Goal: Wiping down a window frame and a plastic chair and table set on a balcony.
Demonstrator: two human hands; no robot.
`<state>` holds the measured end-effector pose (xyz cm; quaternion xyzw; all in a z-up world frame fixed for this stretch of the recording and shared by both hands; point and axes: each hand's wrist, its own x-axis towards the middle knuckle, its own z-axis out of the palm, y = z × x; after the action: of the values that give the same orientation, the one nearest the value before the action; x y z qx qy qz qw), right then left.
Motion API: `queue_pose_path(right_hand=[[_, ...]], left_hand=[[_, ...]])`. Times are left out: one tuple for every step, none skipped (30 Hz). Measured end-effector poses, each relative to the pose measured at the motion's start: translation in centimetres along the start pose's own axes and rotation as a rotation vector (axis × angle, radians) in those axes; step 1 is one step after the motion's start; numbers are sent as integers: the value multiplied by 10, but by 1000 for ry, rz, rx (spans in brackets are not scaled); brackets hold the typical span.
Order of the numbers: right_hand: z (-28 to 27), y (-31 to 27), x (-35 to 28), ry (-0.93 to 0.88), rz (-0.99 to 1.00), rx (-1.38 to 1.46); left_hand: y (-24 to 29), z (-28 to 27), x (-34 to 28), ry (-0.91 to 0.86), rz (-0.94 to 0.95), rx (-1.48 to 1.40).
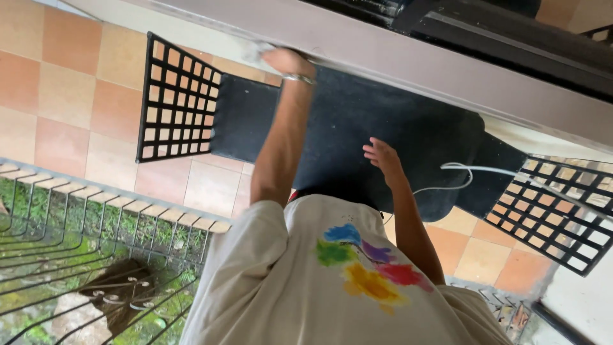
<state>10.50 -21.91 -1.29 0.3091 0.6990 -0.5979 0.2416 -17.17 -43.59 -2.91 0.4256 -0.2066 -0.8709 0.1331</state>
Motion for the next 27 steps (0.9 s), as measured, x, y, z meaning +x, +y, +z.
queue_pose_path(right_hand=[[0, 10, 6, -14, -2, 37], [0, 20, 11, -29, -4, 74], [7, 15, 11, -34, -11, 72], [14, 10, 12, -42, 60, 24], [23, 4, 12, -52, 130, -22], [33, -7, 22, -60, 123, -22], [39, -8, 23, -96, 97, -28], [46, -8, 23, -132, 72, -34], [54, -3, 33, -135, 72, -34], [61, 2, 43, -174, 58, -20], [63, 6, 53, -205, 40, -9], [64, -3, 48, -198, 36, -13], [64, -11, 41, -201, 1, -29], [64, -18, 35, -203, -35, -46], [59, -17, 27, -194, -26, -39], [54, -15, 20, -166, -17, -29], [53, -20, 18, -142, -21, -13], [50, -18, 20, -137, -26, -2], [45, -13, 16, -124, 26, -11], [40, -8, 12, -111, 78, -19], [39, 15, 30, -103, 62, -23], [37, 37, 49, -74, 26, -10], [43, 69, 59, -57, 10, 9], [46, 63, 60, -61, 14, 13], [52, 59, 59, -81, -12, 59], [58, 55, 58, -99, -38, 105], [56, 51, 53, -95, -51, 106]], left_hand=[[-24, -1, -14, 30, -26, 7], [-48, -2, -28, 59, -52, 15], [-72, -12, -34, 57, -46, 9], [-96, -22, -40, 78, -136, 51], [-118, -31, -43, 98, -223, 95], [-97, -19, -33, 94, -213, 91], [-80, -20, -30, 70, -331, 40], [-64, -22, -26, 46, -448, -13], [-57, -28, 14, 47, -446, -14], [-51, -35, 52, -7, -222, 58], [-50, -37, 89, -67, -5, 123], [-28, -24, 75, -71, -11, 117], [-8, -12, 60, -1, -48, 26], [11, 1, 46, 71, -86, -65], [-8, -9, 35, 73, -96, -55], [-26, -20, 23, -25, -4, -37], [-40, -22, 16, -136, 96, -22], [-56, -17, -8, -147, 94, -15], [-74, -20, -35, -114, -155, -66], [-91, -22, -63, -79, -404, -119], [-120, -28, -64, -96, -408, -127], [-151, -33, -65, -20, -506, -189], [-177, -52, -67, 78, -596, -238], [-144, -34, -88, 83, -593, -234], [-109, -18, -110, 44, -662, -179], [-75, -1, -133, 6, -731, -124], [-81, -29, -91, -7, -732, -125]])
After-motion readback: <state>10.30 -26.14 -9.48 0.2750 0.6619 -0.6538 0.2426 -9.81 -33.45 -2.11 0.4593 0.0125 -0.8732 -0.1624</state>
